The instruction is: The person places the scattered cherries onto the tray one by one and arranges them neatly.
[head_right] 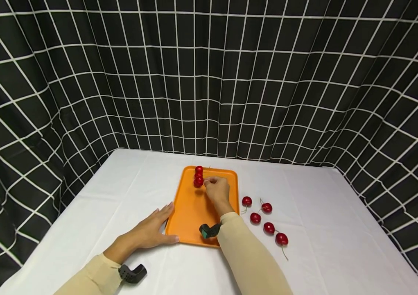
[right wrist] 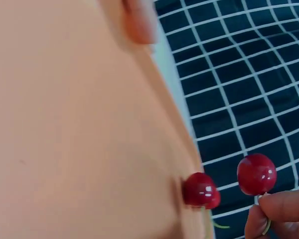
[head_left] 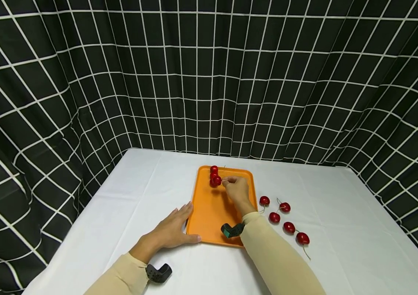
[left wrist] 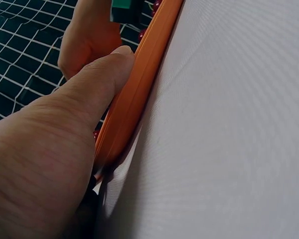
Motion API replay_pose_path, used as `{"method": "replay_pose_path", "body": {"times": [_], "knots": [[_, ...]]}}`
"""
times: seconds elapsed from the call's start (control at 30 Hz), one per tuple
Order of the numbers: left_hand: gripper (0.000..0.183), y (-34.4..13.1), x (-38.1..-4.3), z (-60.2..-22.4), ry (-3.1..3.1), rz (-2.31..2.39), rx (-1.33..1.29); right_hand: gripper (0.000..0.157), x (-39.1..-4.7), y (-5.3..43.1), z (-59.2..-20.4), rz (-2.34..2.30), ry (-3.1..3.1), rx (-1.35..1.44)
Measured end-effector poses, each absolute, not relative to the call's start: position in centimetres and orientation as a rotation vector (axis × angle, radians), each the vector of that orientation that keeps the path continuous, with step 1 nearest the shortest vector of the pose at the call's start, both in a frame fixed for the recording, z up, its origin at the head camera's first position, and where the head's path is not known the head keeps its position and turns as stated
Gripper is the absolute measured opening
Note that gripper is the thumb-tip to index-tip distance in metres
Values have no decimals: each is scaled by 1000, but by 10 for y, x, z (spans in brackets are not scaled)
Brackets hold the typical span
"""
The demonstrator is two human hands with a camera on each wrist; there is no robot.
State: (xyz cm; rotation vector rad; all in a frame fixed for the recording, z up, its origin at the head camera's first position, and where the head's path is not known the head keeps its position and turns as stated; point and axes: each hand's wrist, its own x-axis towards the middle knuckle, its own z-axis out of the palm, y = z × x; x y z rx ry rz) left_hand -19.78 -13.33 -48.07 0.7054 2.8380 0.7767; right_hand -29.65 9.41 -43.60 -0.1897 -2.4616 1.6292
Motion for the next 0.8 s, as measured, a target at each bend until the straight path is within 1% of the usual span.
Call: {"method": "replay_pose_path", "body": {"times": [0.27,0.8], "knots": [[111,-134,-200,-481,2839,787,713,10,-301,87,-451,1553,-2517,-247],[110,-134,-198,-480,2830,789,712,11,-297,80,-457,1446,-2574,-284]]}}
